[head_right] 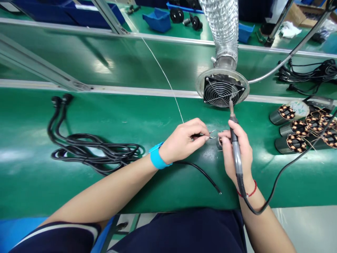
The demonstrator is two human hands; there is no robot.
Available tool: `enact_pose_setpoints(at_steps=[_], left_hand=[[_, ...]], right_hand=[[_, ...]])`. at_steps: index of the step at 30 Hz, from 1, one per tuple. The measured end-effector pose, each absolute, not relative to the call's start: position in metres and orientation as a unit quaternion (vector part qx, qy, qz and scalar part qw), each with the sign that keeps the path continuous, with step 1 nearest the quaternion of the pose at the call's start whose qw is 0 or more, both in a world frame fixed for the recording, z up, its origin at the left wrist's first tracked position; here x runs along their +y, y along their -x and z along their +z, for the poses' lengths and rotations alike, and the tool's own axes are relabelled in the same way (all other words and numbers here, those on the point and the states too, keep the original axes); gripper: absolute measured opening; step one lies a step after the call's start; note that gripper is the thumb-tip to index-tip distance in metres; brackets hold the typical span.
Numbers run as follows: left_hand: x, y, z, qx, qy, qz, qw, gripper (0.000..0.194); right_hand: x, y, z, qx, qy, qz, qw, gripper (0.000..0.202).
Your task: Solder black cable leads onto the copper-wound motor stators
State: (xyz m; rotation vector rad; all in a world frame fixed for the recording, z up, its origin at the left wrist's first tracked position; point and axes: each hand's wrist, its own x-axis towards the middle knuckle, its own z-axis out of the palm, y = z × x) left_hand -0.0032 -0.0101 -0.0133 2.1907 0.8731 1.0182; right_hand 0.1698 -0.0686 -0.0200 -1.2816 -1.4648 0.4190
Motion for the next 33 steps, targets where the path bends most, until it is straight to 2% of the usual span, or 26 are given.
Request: enact_pose_setpoints(at_steps=[6, 9, 13, 23, 33], left_hand=[[-0.016, 0.001, -0.012, 0.349, -0.81, 0.37, 0.292, 0.015], [-0.019, -0.002, -0.012, 0.36, -0.805, 0.372, 0.288, 0.015], [-0.022, -0.004, -0.013, 0.373, -0.807, 0.374, 0.266, 0.015], [-0.023, -0.004, -0.01, 0.384, -0.805, 0.37, 0.26, 0.015], [-0.023, -0.003, -0.009, 0.394, -0.796, 0.373, 0.269, 0.014]], right_hand=[[-0.099, -0.183, -0.026, -0.593, 0.55, 0.127, 0.575, 0.031], [-0.109, -0.187, -0.037, -0.609, 0.513, 0.083, 0.599, 0.022], [-0.112, -0.187, -0.04, -0.641, 0.436, 0.093, 0.625, 0.015], [-0.109, -0.183, -0.038, -0.669, 0.392, 0.105, 0.623, 0.023], [-0.109, -0.182, -0.039, -0.661, 0.397, 0.114, 0.626, 0.021]])
